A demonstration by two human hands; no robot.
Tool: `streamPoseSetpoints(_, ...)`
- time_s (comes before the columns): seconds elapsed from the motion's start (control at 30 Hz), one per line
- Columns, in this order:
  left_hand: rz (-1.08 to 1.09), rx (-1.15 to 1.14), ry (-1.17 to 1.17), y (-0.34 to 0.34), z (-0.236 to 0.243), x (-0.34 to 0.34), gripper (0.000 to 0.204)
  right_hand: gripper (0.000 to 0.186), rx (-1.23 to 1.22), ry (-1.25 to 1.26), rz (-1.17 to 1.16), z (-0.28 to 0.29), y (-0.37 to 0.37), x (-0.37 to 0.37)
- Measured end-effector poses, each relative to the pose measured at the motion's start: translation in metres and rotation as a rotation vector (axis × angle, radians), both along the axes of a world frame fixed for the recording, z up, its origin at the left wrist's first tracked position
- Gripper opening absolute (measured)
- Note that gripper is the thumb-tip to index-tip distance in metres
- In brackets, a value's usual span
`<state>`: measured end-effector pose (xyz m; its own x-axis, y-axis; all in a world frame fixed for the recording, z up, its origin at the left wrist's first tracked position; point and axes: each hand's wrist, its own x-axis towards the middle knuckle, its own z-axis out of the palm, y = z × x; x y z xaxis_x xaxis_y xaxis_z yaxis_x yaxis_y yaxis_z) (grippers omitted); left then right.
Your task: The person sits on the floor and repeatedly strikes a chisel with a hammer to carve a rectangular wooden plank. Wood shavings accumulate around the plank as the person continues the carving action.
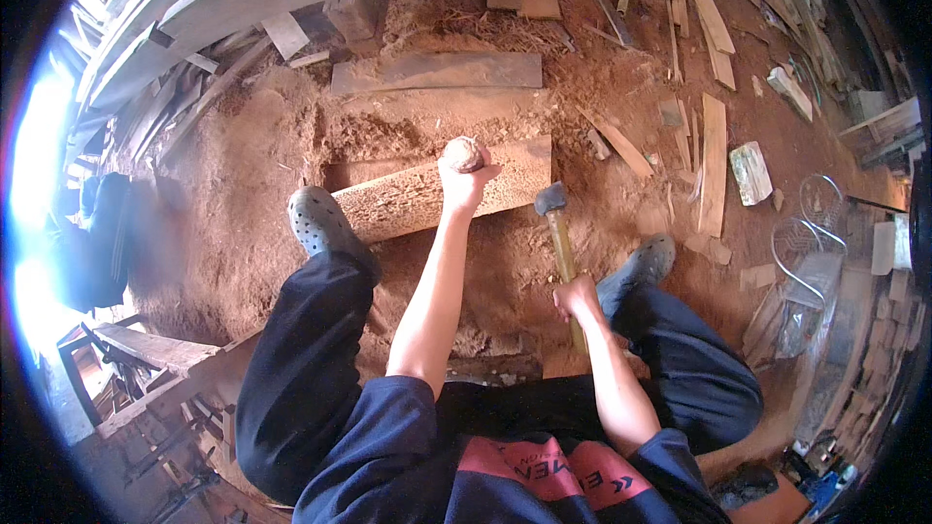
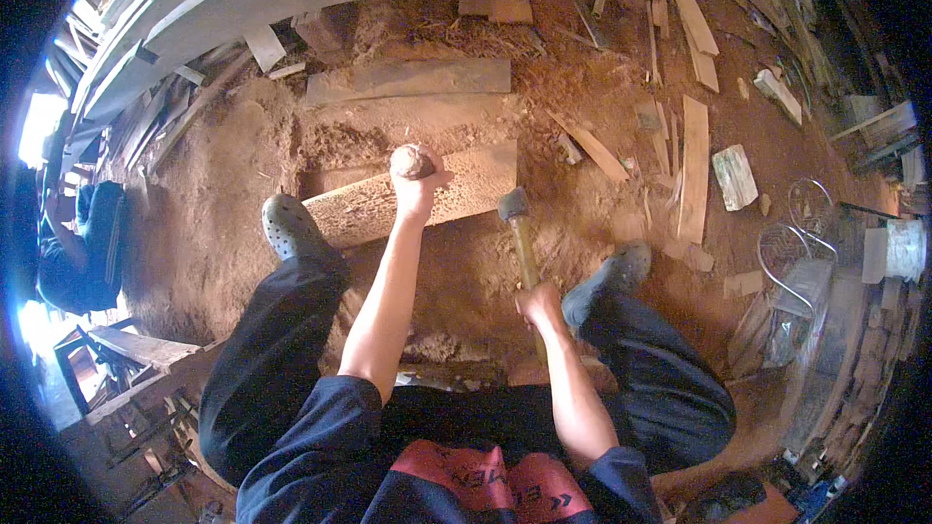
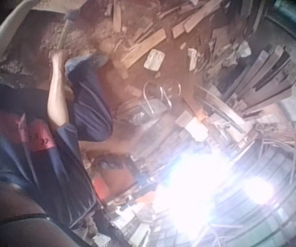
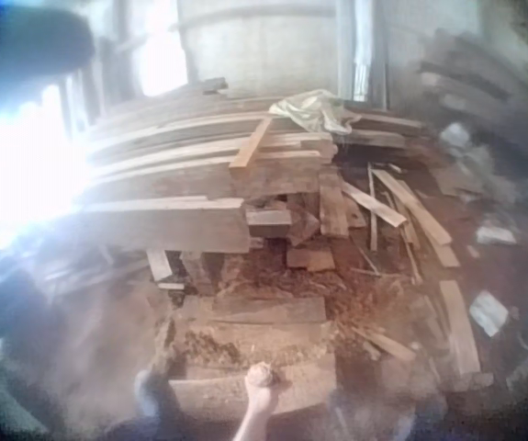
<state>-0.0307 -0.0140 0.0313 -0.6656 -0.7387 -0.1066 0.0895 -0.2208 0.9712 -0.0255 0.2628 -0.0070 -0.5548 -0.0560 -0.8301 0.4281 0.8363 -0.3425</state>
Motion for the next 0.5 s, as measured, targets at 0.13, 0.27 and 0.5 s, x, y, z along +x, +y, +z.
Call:
streamPoseSetpoints(0.13, -0.012, -0.009, -0.005, 0.018, -0.015, -0.01, 0.023, 0.019, 0.032, 0.049, 0.046, -0.035, 0.02, -0.004)
streamPoseSetpoints(0.27, -0.015, -0.011, 0.01, 0.015, -0.018, -0.009, 0.023, 0.023, 0.054, 0.063, 0.08, -0.036, 0.017, -0.002)
streamPoseSetpoints(0.5, -0.064, -0.003, 0.037, 0.013, -0.023, -0.012, 0.024, 0.024, 0.078, 0.039, 0.101, -0.036, 0.02, -0.003)
